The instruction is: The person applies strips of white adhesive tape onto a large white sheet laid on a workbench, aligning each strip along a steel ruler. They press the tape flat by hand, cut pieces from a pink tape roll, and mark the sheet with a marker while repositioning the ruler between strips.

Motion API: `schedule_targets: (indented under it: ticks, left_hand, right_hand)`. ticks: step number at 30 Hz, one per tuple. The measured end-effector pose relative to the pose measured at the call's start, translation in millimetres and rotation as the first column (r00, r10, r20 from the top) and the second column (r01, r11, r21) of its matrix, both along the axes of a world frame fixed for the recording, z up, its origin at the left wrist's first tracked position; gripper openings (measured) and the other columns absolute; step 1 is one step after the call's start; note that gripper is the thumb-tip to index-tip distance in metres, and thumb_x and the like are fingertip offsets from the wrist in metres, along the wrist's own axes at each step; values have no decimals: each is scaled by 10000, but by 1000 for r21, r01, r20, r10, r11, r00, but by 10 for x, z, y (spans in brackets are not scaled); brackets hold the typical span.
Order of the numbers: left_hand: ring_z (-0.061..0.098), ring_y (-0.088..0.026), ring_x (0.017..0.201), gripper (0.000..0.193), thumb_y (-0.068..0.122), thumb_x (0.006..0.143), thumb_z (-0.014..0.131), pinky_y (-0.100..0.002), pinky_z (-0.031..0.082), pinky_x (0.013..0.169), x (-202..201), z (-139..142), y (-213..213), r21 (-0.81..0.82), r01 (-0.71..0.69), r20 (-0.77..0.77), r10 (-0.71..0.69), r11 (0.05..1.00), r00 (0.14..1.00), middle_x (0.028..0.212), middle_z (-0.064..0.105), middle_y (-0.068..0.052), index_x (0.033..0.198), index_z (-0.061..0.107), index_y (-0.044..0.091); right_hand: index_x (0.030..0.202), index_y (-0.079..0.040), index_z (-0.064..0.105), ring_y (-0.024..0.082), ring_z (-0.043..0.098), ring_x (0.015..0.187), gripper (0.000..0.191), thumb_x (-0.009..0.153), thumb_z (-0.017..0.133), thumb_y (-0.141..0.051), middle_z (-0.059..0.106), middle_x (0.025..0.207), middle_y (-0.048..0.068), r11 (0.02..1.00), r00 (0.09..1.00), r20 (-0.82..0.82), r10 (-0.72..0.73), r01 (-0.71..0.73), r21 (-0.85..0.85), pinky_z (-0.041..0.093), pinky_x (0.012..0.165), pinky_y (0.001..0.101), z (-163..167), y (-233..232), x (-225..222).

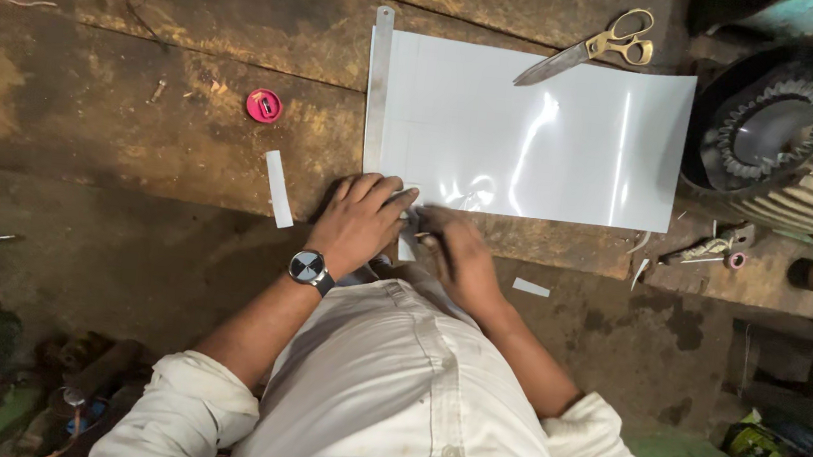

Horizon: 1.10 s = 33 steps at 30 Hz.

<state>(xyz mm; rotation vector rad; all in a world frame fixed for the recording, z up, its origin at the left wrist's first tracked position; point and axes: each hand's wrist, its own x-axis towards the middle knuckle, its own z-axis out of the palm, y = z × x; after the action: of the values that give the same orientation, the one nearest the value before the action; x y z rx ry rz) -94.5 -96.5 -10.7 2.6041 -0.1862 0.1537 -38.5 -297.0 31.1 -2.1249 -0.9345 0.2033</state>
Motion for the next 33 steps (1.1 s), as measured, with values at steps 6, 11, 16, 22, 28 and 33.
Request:
schedule_targets:
  ticks: [6, 11, 16, 22, 28, 33]
  left_hand:
    - [506, -300, 1217, 398, 350, 940, 682, -507, 382, 1058, 14, -21, 74, -86, -18, 26, 21, 996, 999, 1250, 575, -87, 1319, 696, 232]
    - [505, -308, 1216, 408, 370, 952, 682, -513, 380, 1055, 31, -14, 101, -108, -19, 2, 19, 994, 1000, 1249, 574, -96, 1340, 693, 246]
    - [505, -307, 1214, 415, 372, 952, 682, -511, 384, 1053, 46, -17, 114, -111, -13, 4, 13, 994, 1000, 1250, 572, -98, 1351, 689, 260]
    - [495, -312, 1211, 423, 370, 946, 690, -513, 383, 1059, 37, -30, 104, -97, -24, -30, 21, 995, 999, 1261, 564, -97, 1361, 687, 285]
    - [494, -310, 1228, 442, 364, 928, 702, -516, 378, 1069, 45, -38, 108, -86, -17, -19, 15, 996, 1000, 1279, 558, -100, 1360, 683, 273]
    - [492, -309, 1239, 454, 341, 911, 712, -513, 377, 1076, 38, -25, 103, -78, -16, -58, 11, 997, 998, 1282, 560, -88, 1357, 681, 256]
  right_hand:
    - [1053, -38, 712, 291, 653, 774, 130, 926, 740, -30, 690, 926, 136, 954, 954, -42, -298, 297, -23, 519, 687, 370, 114, -71, -69]
    - [1084, -46, 738, 281, 692, 808, 146, 942, 719, -19, 717, 955, 130, 930, 928, -59, -369, 368, -24, 541, 713, 365, 245, -30, -74]
    - [1099, -45, 735, 305, 728, 898, 167, 933, 728, -30, 745, 1041, 143, 941, 942, -18, -335, 334, -50, 572, 765, 381, 275, 46, -37]
    - [1043, -60, 757, 333, 694, 814, 136, 908, 751, -75, 720, 903, 118, 913, 942, 95, -322, 336, -232, 547, 697, 430, 106, 151, 52]
    - [1071, -69, 738, 326, 692, 835, 159, 914, 723, -82, 715, 940, 108, 923, 951, 155, -268, 300, -241, 555, 718, 434, -46, 247, 163]
    - [1082, -54, 713, 339, 666, 847, 193, 892, 707, -87, 680, 913, 114, 912, 969, 184, -165, 221, -345, 538, 739, 458, -39, 254, 145]
